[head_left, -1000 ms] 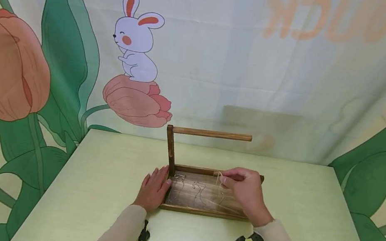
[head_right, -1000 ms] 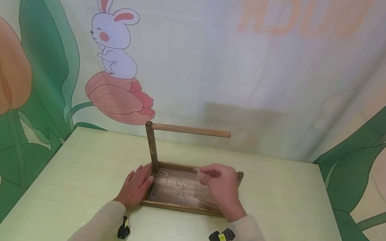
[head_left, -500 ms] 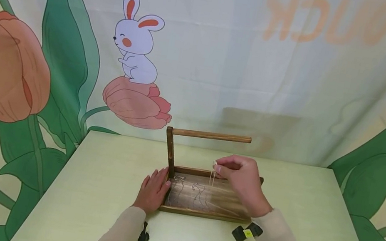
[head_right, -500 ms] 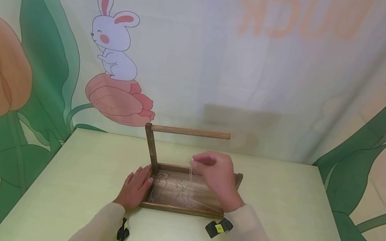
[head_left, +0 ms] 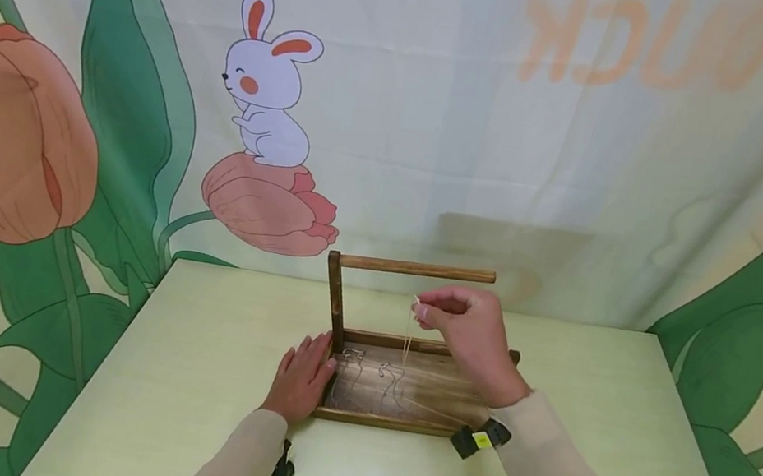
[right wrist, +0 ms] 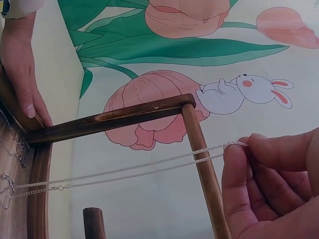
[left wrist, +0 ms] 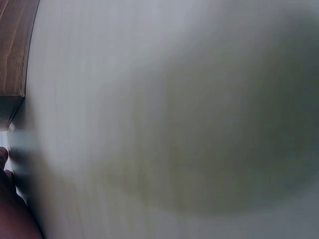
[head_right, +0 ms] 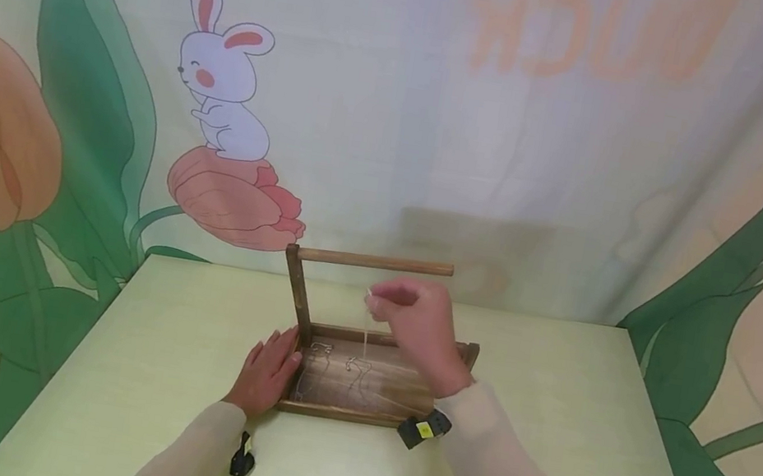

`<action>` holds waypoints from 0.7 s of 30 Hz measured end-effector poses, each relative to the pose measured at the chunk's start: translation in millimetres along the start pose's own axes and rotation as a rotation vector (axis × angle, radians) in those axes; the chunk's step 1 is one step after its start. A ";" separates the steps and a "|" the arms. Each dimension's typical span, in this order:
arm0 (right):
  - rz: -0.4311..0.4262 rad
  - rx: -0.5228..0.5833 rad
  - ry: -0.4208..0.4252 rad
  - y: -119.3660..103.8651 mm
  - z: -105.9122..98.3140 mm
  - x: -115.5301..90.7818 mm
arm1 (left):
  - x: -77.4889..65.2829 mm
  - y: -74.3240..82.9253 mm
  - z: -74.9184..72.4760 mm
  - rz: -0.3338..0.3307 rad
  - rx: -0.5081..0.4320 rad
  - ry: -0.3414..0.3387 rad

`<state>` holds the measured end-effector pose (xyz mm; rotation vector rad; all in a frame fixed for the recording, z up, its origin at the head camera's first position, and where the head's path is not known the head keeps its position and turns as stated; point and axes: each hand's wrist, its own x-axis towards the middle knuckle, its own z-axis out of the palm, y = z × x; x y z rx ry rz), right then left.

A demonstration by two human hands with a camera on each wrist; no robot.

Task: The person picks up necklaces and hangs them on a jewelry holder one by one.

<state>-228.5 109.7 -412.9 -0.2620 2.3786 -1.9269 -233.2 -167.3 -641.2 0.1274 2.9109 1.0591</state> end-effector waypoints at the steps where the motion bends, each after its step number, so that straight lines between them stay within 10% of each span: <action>1: 0.000 -0.003 0.002 -0.8 0.0 0.7 | 0.3 -0.2 0.4 0.001 0.002 0.000; 21: -0.064 -0.045 0.041 0.1 1.4 22.4 | -0.2 0.7 0.5 -0.002 -0.014 0.002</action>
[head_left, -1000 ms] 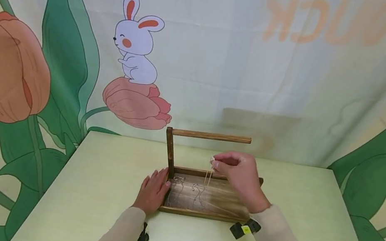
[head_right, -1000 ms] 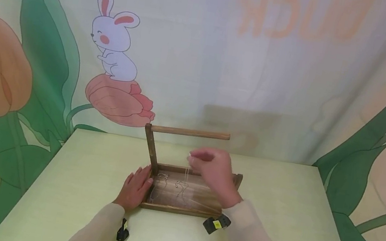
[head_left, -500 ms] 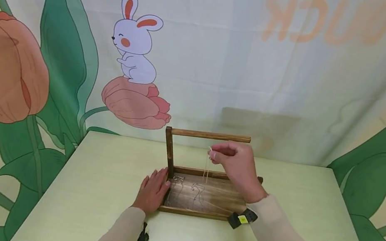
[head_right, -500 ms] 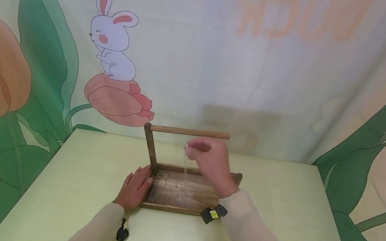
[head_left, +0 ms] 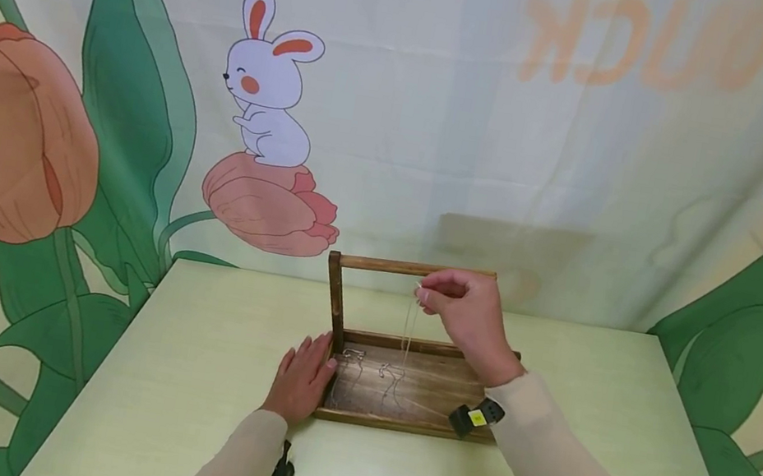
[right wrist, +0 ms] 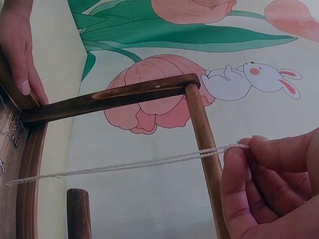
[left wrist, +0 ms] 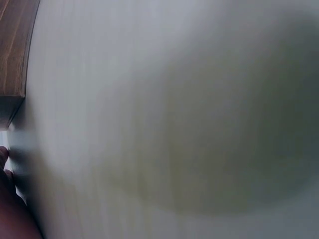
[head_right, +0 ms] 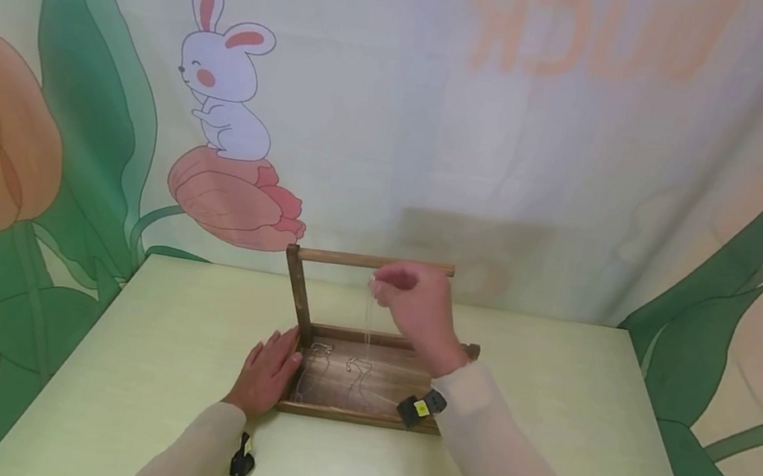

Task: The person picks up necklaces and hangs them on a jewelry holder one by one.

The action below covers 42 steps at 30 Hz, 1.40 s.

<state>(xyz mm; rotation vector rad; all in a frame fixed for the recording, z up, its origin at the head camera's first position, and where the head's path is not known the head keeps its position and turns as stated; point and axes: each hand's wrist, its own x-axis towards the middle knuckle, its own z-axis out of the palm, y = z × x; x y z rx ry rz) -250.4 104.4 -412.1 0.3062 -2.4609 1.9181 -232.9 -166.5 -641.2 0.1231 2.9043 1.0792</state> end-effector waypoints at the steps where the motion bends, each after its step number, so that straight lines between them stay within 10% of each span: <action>1: 0.000 -0.001 0.001 0.4 -0.1 1.1 | 0.1 0.1 0.0 0.001 0.000 0.003; 42: 0.000 0.045 0.098 3.9 -32.7 12.0 | 0.7 -3.2 1.1 0.018 0.019 0.030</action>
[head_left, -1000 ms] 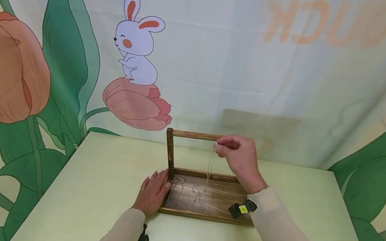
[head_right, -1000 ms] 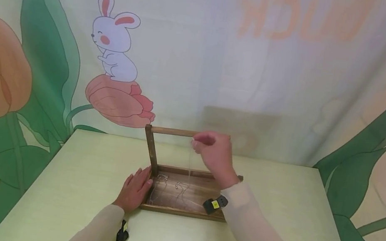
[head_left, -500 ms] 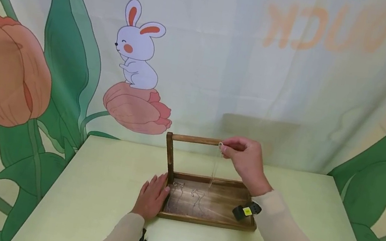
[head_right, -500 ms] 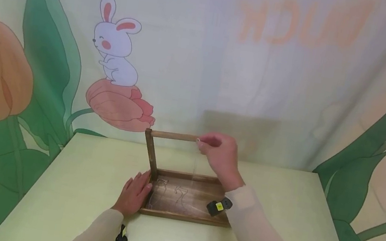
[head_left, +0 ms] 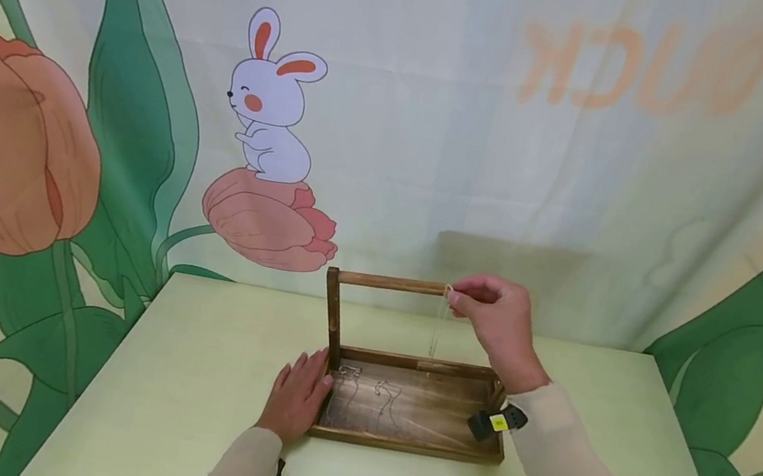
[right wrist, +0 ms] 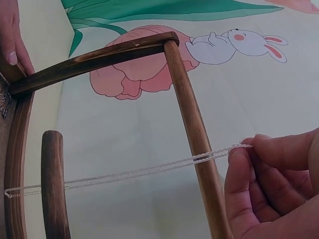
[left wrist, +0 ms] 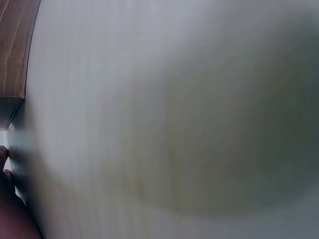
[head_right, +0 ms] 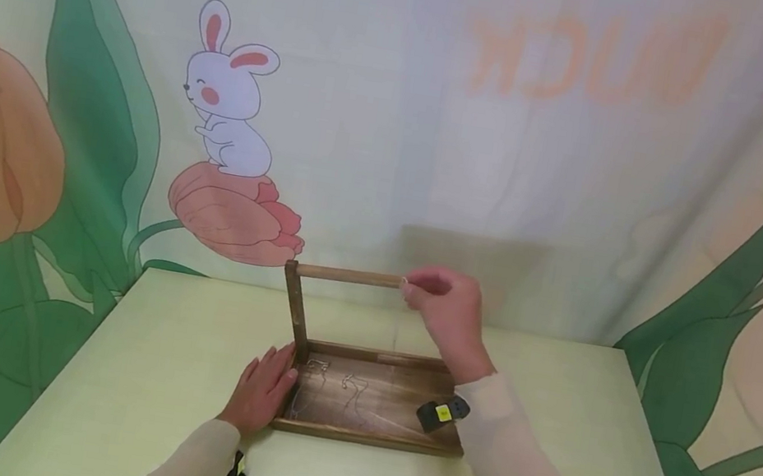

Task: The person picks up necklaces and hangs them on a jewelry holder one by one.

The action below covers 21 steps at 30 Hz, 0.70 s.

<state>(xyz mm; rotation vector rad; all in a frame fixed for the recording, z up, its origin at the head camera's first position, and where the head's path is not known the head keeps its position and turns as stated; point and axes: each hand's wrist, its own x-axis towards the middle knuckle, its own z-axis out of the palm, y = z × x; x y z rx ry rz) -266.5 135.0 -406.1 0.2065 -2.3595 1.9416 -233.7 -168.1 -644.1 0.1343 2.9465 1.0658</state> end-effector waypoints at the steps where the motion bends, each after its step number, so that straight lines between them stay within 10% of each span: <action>1: 0.000 0.001 0.003 0.0 -1.2 0.1 | 0.3 -0.3 0.6 0.001 -0.003 0.004; 21: 0.015 0.011 0.041 0.3 -30.4 3.4 | 2.4 -4.0 4.3 0.000 -0.026 0.007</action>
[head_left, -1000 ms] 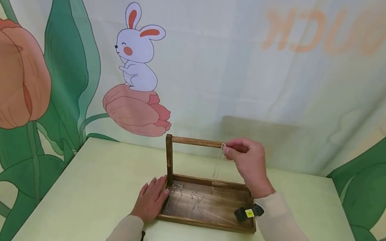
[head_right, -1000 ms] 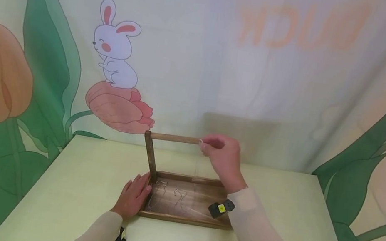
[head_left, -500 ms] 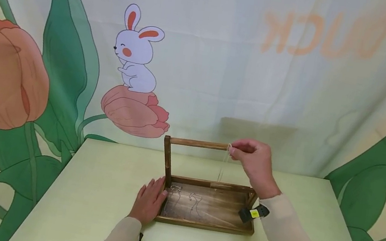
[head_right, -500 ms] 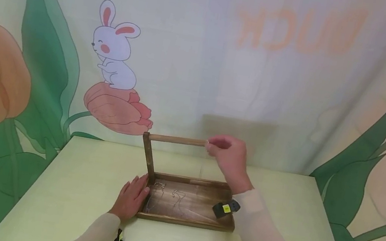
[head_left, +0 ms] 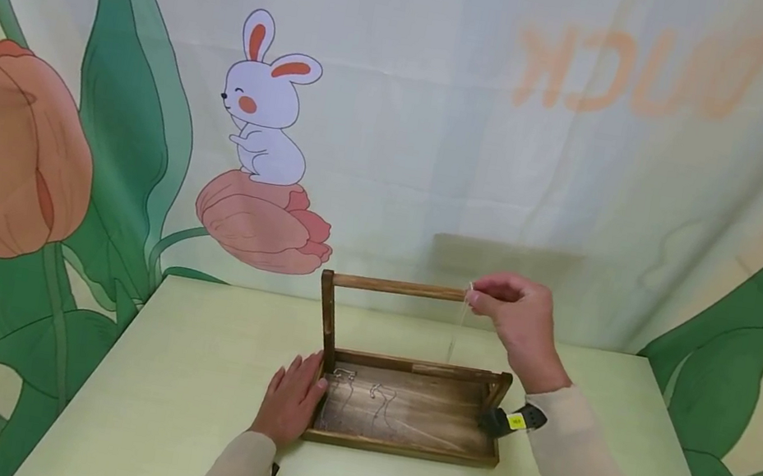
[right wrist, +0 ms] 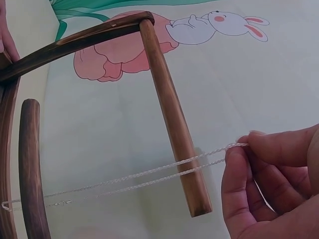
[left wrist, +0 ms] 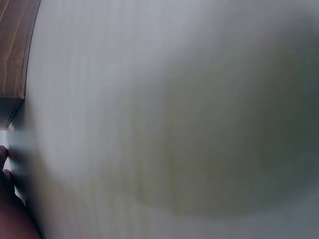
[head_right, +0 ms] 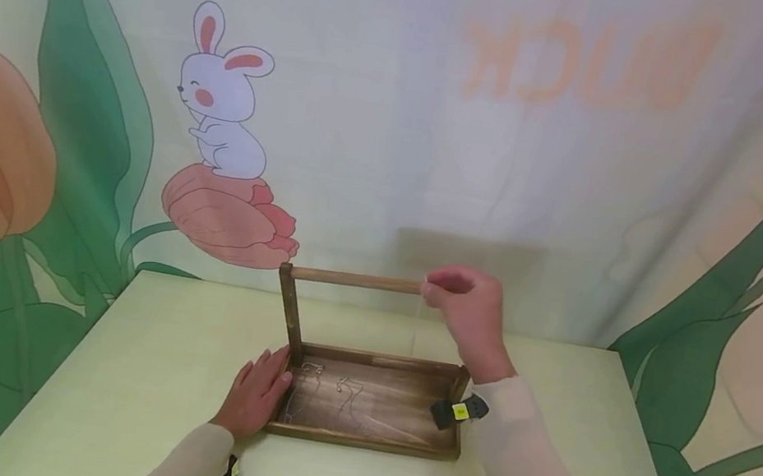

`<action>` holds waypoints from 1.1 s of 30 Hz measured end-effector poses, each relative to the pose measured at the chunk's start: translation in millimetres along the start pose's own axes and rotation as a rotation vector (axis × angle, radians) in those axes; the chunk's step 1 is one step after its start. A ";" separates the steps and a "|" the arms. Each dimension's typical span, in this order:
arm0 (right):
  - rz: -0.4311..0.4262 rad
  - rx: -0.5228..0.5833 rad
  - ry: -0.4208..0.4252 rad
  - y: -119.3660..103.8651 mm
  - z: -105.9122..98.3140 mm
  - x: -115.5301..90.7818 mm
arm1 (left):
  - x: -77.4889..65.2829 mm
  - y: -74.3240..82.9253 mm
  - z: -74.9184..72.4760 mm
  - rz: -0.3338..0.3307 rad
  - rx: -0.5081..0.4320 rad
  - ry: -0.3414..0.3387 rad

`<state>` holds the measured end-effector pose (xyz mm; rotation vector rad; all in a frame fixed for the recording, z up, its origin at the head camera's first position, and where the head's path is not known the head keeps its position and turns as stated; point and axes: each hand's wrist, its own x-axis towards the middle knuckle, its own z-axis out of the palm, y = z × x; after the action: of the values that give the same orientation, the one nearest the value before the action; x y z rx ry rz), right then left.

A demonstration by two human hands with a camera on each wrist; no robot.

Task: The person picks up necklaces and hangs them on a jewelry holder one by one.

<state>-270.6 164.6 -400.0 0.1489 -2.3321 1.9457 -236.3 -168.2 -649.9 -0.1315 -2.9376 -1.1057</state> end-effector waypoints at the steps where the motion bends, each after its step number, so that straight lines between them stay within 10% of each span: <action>1: -0.001 0.003 0.003 0.1 -1.2 0.4 | 0.0 0.1 -0.3 0.001 -0.003 -0.001; 33: 0.008 -0.025 0.040 4.3 -27.0 3.6 | -0.3 0.2 0.9 0.017 0.003 0.029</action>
<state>-274.3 191.9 -398.8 0.0977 -2.3348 1.9044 -236.0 -167.5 -650.5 -0.1381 -2.9069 -1.0913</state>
